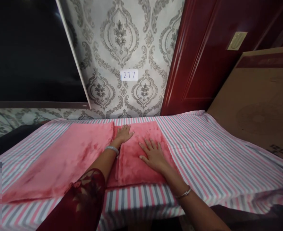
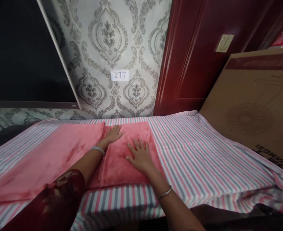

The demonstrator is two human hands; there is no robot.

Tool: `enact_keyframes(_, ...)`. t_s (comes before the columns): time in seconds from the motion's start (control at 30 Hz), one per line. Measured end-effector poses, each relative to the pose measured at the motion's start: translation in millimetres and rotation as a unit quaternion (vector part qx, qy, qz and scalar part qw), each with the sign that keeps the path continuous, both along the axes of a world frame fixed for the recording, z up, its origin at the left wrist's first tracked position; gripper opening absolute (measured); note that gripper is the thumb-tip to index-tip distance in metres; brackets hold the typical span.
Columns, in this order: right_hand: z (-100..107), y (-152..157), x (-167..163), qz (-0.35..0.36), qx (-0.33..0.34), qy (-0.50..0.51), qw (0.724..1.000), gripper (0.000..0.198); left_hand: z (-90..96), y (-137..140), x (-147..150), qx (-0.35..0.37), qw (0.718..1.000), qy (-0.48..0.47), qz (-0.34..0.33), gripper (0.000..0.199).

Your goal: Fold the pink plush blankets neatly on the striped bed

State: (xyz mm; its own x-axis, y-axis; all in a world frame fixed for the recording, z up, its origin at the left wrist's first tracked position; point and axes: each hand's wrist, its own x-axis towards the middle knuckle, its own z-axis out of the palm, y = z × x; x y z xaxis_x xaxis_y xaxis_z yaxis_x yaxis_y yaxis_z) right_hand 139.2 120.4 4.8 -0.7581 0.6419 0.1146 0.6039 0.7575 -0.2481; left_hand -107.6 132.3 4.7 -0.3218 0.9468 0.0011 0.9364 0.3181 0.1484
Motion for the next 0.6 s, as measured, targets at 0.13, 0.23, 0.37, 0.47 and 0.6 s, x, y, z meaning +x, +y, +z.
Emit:
enact_keyframes(0.13, -14, -10, 2, -0.002, 0.022, -0.016, 1.000, 0.065, 11.4, 0, 6, -0.018, 1.000, -0.002, 0.000, 0.069)
enact_keyframes(0.23, -14, -10, 1, -0.003, 0.033, -0.026, 0.999, 0.064, 31.2, -4, 15, -0.027, 1.000, 0.000, 0.000, 0.068)
enact_keyframes(0.37, -12, -9, 2, -0.006, 0.052, -0.034, 0.998, 0.063, 42.7, -34, 38, 0.001, 1.000, 0.016, -0.020, 0.068)
enact_keyframes(0.47, -15, -10, 2, -0.007, 0.059, -0.037, 0.998, 0.062, 27.0, -73, 58, 0.012, 0.996, 0.030, -0.079, 0.074)
enact_keyframes(0.6, -19, -9, -1, -0.004, 0.053, -0.014, 0.998, 0.062, 1.6, -111, 74, 0.005, 0.996, 0.034, -0.088, 0.079)
